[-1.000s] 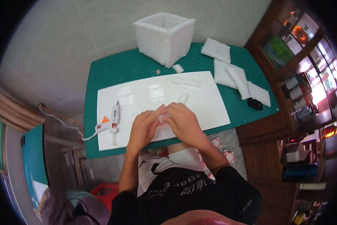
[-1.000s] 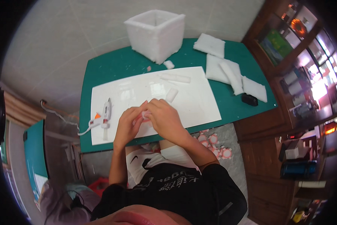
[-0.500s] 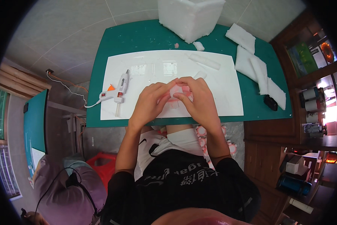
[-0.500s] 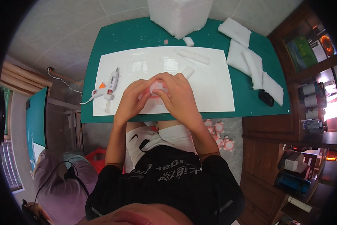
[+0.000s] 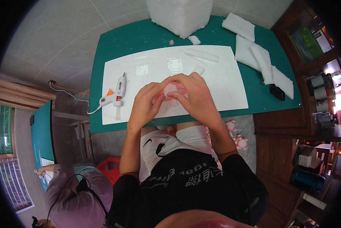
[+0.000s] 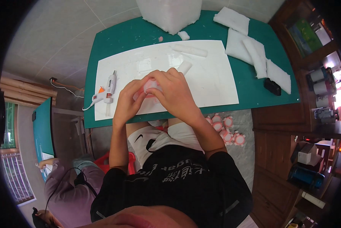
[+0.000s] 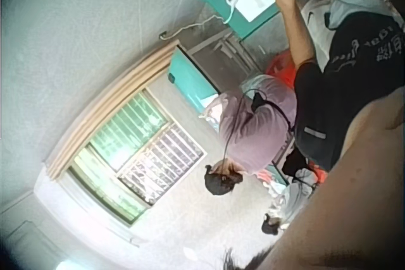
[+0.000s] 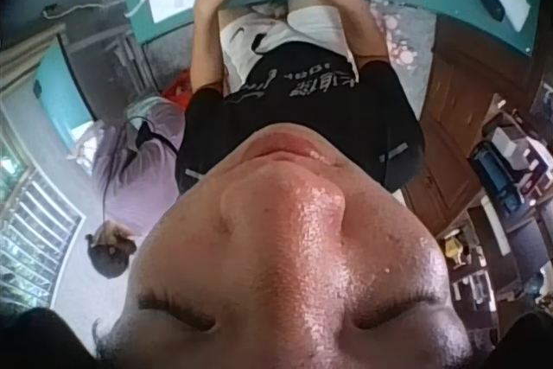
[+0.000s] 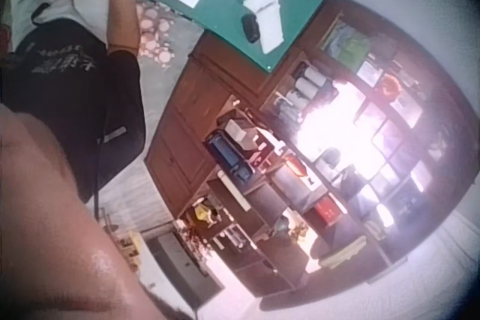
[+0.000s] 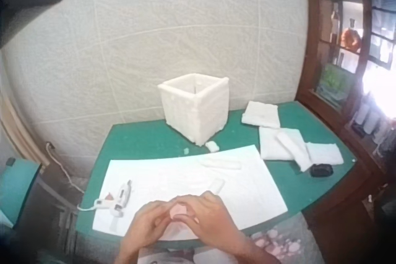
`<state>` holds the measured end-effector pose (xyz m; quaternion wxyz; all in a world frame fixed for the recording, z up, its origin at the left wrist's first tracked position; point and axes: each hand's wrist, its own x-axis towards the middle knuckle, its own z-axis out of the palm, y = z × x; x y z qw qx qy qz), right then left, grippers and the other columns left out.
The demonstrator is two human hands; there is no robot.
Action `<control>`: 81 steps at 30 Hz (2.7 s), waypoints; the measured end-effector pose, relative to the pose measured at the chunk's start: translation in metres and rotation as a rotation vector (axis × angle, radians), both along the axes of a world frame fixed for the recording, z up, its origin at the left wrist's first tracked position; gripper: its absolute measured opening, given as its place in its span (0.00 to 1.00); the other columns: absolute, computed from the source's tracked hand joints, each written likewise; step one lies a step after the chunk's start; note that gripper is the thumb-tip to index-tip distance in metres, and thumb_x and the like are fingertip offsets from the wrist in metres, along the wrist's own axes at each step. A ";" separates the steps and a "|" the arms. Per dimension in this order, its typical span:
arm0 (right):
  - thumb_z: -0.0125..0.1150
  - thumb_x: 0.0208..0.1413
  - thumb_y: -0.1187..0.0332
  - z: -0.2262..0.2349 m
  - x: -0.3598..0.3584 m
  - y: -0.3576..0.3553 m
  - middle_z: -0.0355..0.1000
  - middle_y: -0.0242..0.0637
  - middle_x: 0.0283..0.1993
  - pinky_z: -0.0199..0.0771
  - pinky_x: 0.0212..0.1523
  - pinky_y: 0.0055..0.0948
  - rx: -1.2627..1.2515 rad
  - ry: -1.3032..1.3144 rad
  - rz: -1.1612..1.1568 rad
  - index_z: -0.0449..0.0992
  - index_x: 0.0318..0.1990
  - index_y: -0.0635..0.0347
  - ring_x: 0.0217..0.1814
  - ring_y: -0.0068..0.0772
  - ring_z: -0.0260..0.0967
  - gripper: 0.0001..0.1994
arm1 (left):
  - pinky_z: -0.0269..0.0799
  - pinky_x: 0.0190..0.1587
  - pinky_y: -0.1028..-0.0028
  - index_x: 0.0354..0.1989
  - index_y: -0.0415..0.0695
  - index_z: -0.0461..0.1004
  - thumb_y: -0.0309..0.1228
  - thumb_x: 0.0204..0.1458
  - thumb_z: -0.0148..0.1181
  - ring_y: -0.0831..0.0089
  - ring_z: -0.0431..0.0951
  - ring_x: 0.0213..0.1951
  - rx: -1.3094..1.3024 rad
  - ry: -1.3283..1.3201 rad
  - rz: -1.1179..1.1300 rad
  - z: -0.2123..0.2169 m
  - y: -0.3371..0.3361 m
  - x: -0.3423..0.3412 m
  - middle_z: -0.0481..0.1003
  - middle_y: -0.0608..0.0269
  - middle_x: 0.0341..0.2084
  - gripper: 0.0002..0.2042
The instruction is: The person is using a hot glue gun to assemble various pieces of white foam and a pink circular foam component onto a base.
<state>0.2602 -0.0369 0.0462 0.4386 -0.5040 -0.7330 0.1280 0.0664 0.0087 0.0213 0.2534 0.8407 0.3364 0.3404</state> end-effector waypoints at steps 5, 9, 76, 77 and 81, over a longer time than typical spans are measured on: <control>0.70 0.51 0.68 0.000 0.000 0.000 0.76 0.35 0.39 0.67 0.46 0.36 0.010 0.005 -0.008 0.78 0.47 0.57 0.40 0.40 0.67 0.15 | 0.72 0.44 0.63 0.62 0.46 0.73 0.18 0.48 0.61 0.57 0.75 0.38 -0.008 0.008 -0.007 -0.002 0.001 0.000 0.77 0.54 0.37 0.28; 0.70 0.51 0.67 0.003 0.003 -0.001 0.76 0.33 0.39 0.66 0.46 0.36 0.001 -0.019 0.021 0.77 0.47 0.56 0.40 0.39 0.66 0.16 | 0.72 0.45 0.62 0.62 0.47 0.74 0.17 0.48 0.60 0.56 0.76 0.39 0.000 -0.003 0.000 -0.005 -0.001 0.000 0.77 0.53 0.38 0.28; 0.62 0.52 0.84 -0.070 0.039 -0.021 0.62 0.42 0.67 0.72 0.57 0.27 -0.616 1.034 0.477 0.46 0.77 0.54 0.64 0.29 0.64 0.46 | 0.72 0.59 0.65 0.75 0.47 0.43 0.21 0.57 0.61 0.63 0.77 0.57 -0.931 -0.927 -0.089 -0.036 -0.021 -0.005 0.72 0.45 0.58 0.41; 0.63 0.52 0.84 -0.069 0.039 -0.022 0.62 0.42 0.67 0.71 0.58 0.27 -0.612 1.040 0.475 0.47 0.77 0.54 0.65 0.29 0.63 0.46 | 0.72 0.59 0.65 0.75 0.47 0.43 0.21 0.57 0.61 0.63 0.77 0.57 -0.931 -0.925 -0.088 -0.038 -0.023 -0.005 0.72 0.45 0.58 0.41; 0.64 0.51 0.83 -0.072 0.038 -0.022 0.62 0.41 0.67 0.71 0.59 0.28 -0.605 1.055 0.443 0.48 0.76 0.54 0.66 0.31 0.62 0.45 | 0.73 0.58 0.59 0.76 0.48 0.40 0.27 0.58 0.61 0.58 0.75 0.58 -0.975 -0.951 -0.173 -0.042 -0.031 -0.009 0.68 0.43 0.61 0.42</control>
